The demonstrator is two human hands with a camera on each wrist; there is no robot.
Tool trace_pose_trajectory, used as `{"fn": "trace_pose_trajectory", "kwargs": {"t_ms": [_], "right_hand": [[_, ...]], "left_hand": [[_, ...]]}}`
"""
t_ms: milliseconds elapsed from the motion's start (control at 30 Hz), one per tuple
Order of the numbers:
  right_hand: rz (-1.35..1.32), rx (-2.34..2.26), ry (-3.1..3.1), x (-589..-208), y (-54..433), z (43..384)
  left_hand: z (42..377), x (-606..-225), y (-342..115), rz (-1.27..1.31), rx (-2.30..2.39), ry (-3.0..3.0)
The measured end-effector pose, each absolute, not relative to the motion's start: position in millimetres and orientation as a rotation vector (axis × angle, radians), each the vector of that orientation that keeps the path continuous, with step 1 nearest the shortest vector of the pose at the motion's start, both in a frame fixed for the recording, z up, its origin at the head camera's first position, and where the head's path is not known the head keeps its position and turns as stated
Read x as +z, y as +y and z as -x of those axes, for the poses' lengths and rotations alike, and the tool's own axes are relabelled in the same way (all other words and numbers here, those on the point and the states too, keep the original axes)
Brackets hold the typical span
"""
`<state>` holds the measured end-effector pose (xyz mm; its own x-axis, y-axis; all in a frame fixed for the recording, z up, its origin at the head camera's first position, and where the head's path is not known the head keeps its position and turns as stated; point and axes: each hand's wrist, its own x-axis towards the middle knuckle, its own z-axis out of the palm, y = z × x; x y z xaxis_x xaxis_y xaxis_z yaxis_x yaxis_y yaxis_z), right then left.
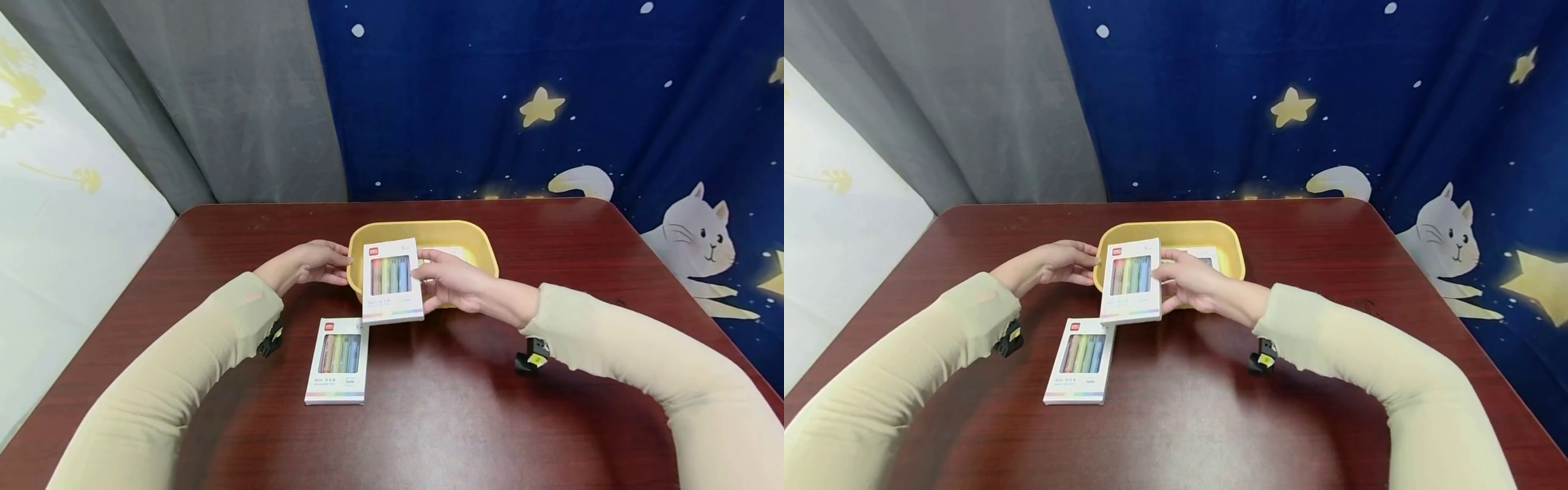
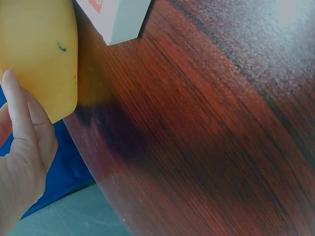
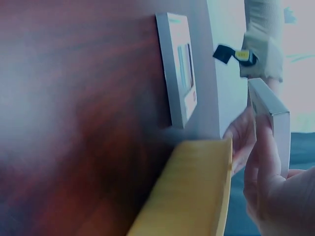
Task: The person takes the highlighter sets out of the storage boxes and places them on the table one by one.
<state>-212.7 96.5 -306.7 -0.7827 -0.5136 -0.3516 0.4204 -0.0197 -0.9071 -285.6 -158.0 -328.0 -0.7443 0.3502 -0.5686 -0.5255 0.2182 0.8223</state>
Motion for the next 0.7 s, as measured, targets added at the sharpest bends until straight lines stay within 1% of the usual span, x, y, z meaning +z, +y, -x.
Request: {"fn": "trace_pose_trajectory", "kwargs": {"t_ms": [700], "right_hand": [[0.141, -1.811, 1.475, -321, 109, 170]], "left_hand": [[287, -329, -159, 0.148, 1.602, 1.798]]}}
